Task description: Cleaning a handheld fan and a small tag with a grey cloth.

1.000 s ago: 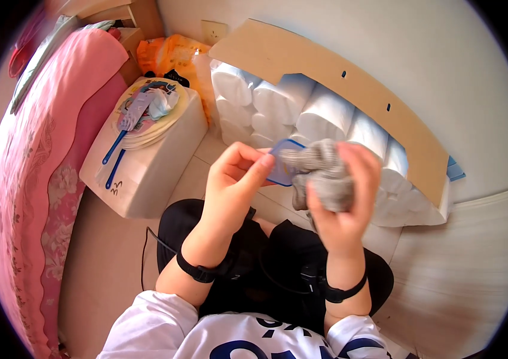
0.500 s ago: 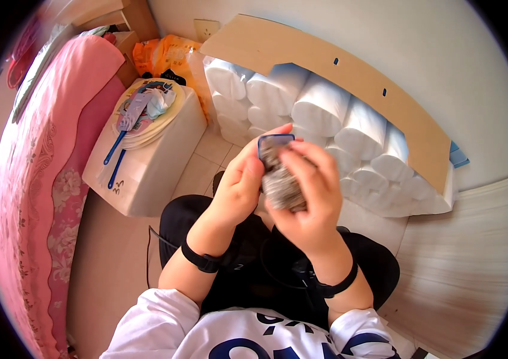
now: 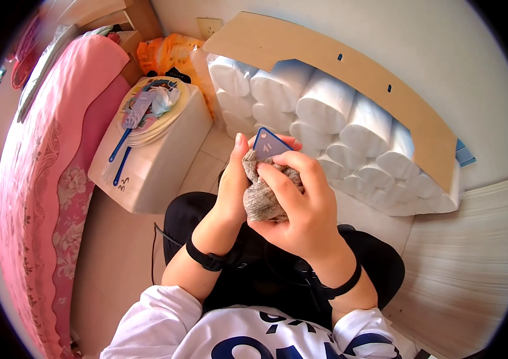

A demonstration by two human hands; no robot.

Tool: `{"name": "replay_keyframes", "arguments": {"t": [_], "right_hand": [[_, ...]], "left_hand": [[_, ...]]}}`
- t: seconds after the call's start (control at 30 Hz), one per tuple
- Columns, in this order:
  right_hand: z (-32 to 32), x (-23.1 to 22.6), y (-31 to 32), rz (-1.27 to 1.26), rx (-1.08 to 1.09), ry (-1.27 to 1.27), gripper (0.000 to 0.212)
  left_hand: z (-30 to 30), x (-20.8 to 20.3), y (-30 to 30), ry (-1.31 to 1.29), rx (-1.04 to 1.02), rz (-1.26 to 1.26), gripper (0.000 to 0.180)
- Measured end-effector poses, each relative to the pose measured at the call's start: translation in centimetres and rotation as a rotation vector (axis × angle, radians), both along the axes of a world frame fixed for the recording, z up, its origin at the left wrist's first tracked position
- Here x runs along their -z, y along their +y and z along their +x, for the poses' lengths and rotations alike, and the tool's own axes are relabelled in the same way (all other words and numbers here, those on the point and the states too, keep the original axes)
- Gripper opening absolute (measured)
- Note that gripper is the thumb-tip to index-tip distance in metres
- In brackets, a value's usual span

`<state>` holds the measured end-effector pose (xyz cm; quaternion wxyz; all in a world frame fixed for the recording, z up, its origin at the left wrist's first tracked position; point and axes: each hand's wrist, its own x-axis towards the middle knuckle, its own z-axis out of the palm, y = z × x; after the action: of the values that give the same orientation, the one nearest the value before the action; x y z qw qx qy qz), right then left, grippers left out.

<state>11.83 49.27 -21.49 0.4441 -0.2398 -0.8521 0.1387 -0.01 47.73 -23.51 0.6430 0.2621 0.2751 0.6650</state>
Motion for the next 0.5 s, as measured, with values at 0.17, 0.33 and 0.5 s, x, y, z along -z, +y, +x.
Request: {"name": "replay_keyframes", "arguments": {"t": [0.17, 0.33, 0.5], "right_hand": [[0.1, -0.1, 0.1, 0.032, 0.076, 0.045, 0.051], [0.1, 0.9, 0.6, 0.070, 0.151, 0.083, 0.052], [-0.5, 1.4, 0.3, 0.077, 0.168, 0.055, 0.051]], "left_hand": [[-0.2, 0.4, 0.4, 0.001, -0.038, 0.039, 0.059], [0.0, 0.9, 0.2, 0.129, -0.094, 0.027, 0.059], [-0.1, 1.2, 0.1, 0.187, -0.073, 0.066, 0.062]]}}
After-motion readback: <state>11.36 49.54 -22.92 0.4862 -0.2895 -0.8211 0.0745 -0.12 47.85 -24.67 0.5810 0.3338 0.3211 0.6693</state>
